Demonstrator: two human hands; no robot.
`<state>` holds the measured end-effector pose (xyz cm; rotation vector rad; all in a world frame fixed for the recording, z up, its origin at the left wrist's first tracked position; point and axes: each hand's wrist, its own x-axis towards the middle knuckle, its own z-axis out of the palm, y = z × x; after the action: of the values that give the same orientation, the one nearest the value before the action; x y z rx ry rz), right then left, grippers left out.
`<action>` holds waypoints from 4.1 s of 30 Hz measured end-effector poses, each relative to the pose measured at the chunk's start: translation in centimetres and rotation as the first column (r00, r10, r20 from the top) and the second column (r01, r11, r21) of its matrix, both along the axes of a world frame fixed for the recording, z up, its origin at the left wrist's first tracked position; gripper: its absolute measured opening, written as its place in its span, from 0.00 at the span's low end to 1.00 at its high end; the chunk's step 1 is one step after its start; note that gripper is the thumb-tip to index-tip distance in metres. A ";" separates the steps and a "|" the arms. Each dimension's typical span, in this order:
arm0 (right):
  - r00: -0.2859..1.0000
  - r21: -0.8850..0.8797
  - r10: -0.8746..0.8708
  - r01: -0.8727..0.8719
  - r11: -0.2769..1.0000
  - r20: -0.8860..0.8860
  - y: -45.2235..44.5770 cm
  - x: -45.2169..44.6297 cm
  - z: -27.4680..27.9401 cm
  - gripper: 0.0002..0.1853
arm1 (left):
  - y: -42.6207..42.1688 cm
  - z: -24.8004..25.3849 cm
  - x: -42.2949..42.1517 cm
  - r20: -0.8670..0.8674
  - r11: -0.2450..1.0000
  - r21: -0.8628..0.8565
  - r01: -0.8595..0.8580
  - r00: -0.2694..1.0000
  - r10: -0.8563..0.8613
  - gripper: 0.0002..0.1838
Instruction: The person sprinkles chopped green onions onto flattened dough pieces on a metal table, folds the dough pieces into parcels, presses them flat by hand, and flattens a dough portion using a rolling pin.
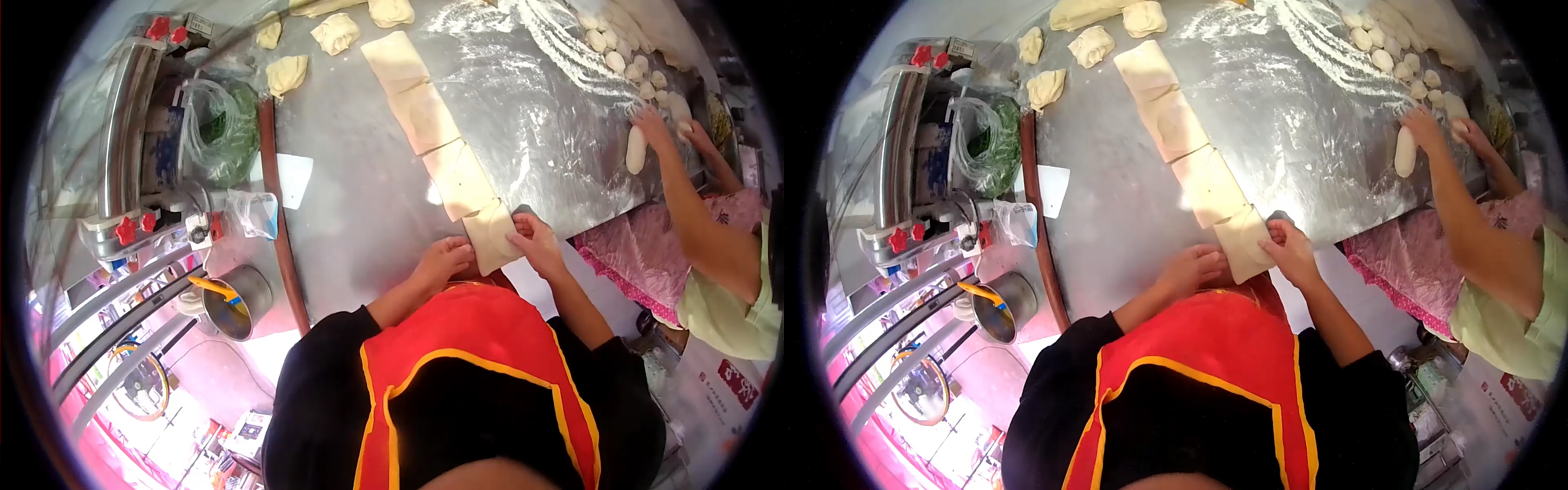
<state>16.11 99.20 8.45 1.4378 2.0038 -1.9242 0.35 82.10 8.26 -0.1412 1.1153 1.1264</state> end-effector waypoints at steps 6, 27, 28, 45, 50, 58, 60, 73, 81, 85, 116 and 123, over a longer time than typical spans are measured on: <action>1.000 -0.198 -0.012 0.018 0.980 0.029 -0.1 -1.3 0.3 0.15 | 1.0 0.2 1.3 -0.080 0.984 0.097 0.151 0.986 -0.143 0.16; 0.915 -0.038 -0.166 0.163 0.986 -0.368 9.2 -4.5 1.0 0.13 | 15.7 -1.7 -0.7 -0.832 0.975 0.126 0.185 0.554 0.002 0.20; 0.913 0.007 -0.141 0.156 0.988 -0.382 11.2 -5.8 -0.3 0.13 | 17.8 -0.6 -2.2 -0.873 0.980 0.103 0.168 0.487 0.008 0.21; 0.980 0.786 0.173 -0.030 0.617 -0.099 11.0 -3.6 -0.6 0.26 | 17.5 0.8 -1.4 -0.968 0.911 -0.249 0.329 -0.110 -0.225 0.27; 0.907 0.860 0.409 -0.287 0.422 0.102 10.3 -6.7 -3.0 0.35 | 18.6 -3.5 -0.4 -0.896 0.846 -0.354 0.398 -0.404 -0.184 0.35; 0.893 0.822 0.388 -0.390 0.415 0.228 10.9 -6.6 -3.8 0.33 | 19.2 -3.4 -1.6 -0.865 0.791 -0.423 0.442 -0.456 -0.208 0.35; 0.868 0.817 0.421 -0.434 0.381 0.264 10.8 -5.9 -2.9 0.34 | 18.4 -2.9 -1.8 -0.913 0.835 -0.307 0.457 -0.389 -0.123 0.35; 0.979 0.647 0.044 0.098 0.756 -0.200 13.8 -6.1 -3.5 0.20 | 18.9 -1.0 -4.4 -0.990 0.992 -0.014 0.124 0.140 -0.032 0.14; 0.988 0.487 0.154 -0.136 0.863 0.002 14.5 -8.5 0.0 0.19 | 21.1 -1.7 -6.1 -0.971 0.947 -0.039 0.319 0.211 -0.112 0.19; 0.925 0.884 0.377 -0.128 0.449 -0.057 10.2 -4.5 -0.3 0.21 | 16.8 -2.3 -2.3 -0.967 0.870 -0.023 0.493 -0.233 0.106 0.22; 0.710 0.570 0.700 -0.606 0.555 0.073 14.2 -9.7 3.2 0.18 | 12.6 -0.7 -2.7 -0.998 0.952 -0.038 0.304 0.039 -0.052 0.18; 0.651 0.500 0.747 -0.695 0.517 0.134 14.4 -5.1 5.6 0.15 | 16.2 -1.2 -2.8 -0.935 0.711 -0.222 0.667 0.061 -0.349 0.21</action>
<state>11.02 113.61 14.02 0.3109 2.6784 -1.1337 -2.43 98.33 7.04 1.3276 1.8309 0.5537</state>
